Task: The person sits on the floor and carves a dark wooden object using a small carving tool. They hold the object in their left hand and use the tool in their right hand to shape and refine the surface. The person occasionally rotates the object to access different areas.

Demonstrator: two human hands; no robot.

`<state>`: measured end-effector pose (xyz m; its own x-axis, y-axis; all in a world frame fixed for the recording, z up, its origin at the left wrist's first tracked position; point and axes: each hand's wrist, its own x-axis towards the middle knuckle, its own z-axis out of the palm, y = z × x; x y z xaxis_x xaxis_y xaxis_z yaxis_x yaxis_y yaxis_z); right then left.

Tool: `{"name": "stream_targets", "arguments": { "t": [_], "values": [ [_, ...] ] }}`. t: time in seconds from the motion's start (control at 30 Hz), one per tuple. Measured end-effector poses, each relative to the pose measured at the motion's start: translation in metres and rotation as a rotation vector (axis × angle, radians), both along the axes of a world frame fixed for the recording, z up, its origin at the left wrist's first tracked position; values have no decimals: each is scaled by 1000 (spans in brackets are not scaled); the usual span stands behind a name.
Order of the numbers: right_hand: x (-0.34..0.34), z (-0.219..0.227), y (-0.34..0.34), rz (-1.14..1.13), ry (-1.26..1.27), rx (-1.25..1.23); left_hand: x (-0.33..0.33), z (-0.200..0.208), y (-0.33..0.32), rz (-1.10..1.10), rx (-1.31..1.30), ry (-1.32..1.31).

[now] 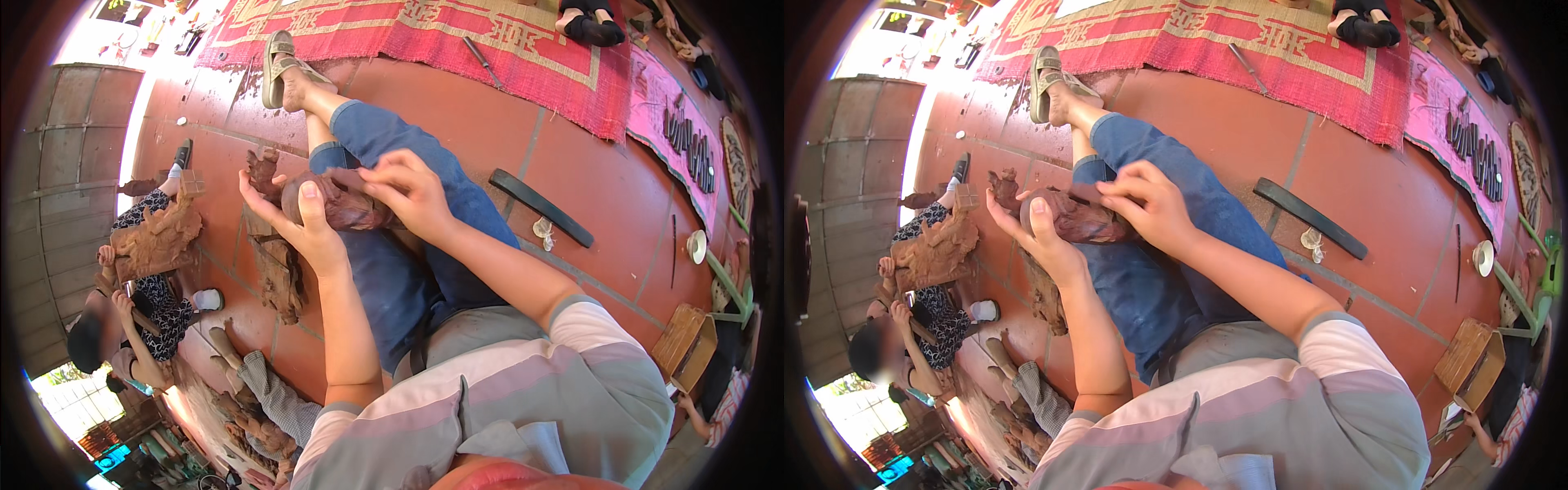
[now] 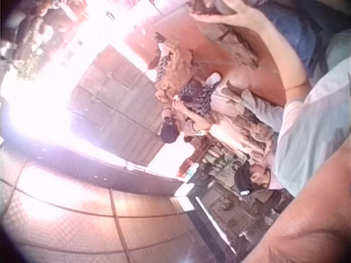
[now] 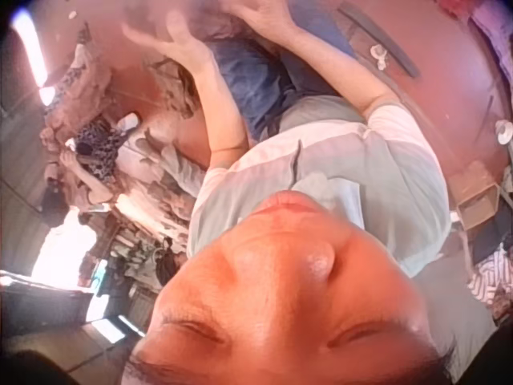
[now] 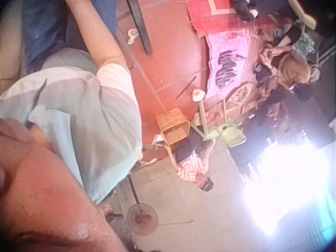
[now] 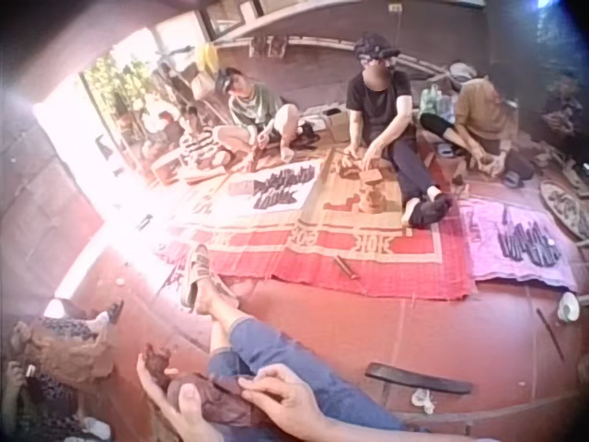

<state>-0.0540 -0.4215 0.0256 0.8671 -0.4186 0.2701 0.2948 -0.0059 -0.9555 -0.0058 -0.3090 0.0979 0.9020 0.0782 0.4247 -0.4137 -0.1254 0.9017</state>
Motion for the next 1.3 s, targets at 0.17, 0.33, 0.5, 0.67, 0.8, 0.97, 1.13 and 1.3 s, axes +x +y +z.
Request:
{"name": "stream_targets", "arguments": {
  "t": [0.17,0.33,0.5,0.67,0.8,0.97,1.13,1.3],
  "values": [
    [3,9,-3,27,-21,-43,-3,-2,8,-10,30,87],
    [-30,-25,-3,28,6,100,-2,1,4,5,45,67],
    [15,10,2,6,-6,65,-3,5,-3,25,-8,38],
    [-5,-15,2,25,25,101,2,-3,6,-13,30,49],
    [-17,-24,6,28,31,181,3,-5,10,4,56,18],
    [31,14,4,151,11,443,-6,3,2,-11,-6,70],
    [-9,-29,-2,15,109,136,-1,-4,14,-6,52,40],
    [-25,-22,-2,-40,-12,230,-1,-2,7,-15,-5,85]
  ]
}}
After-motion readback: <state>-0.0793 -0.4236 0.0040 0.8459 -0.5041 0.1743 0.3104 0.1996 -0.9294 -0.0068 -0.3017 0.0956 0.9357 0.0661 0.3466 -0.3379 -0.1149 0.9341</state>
